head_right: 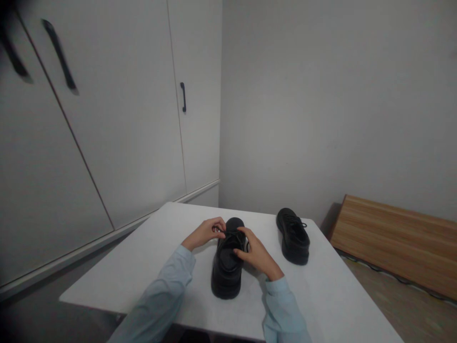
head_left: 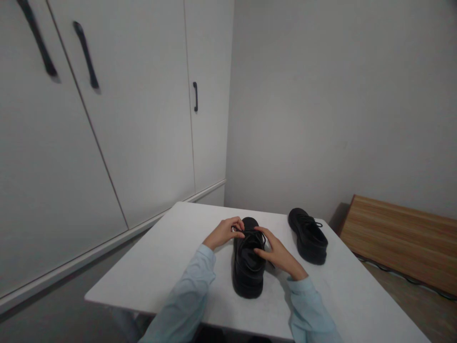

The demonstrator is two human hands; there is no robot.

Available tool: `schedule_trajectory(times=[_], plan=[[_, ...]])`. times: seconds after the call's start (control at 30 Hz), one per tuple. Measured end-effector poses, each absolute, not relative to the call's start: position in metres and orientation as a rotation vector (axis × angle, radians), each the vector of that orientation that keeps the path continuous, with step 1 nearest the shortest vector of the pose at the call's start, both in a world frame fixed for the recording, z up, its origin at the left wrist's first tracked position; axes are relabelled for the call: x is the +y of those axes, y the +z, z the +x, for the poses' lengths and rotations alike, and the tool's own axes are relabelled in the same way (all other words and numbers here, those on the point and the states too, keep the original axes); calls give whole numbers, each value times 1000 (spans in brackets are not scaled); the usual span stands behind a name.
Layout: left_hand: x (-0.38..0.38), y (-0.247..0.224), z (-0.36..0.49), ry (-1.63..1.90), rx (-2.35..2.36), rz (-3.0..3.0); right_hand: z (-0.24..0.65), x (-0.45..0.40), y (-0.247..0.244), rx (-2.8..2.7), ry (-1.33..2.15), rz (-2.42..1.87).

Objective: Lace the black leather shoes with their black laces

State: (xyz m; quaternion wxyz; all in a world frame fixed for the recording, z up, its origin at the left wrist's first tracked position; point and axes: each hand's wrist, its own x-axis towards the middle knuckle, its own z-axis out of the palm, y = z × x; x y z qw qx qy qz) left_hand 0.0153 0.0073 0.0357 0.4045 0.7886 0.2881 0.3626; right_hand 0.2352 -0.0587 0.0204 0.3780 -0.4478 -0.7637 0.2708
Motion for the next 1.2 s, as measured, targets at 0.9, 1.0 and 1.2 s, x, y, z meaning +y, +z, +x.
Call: schedule_trajectory(times=[0.9,1.0,1.2], plan=[[2,46,18,1091,663,1591,232,-60,24,-1809,580,-1192],[3,43,22,1066,738,1735,232,-59,25,-1772,528,-1226],[2,38,23,1047,763,2018,234,-56,25,-1685,505,-1255]])
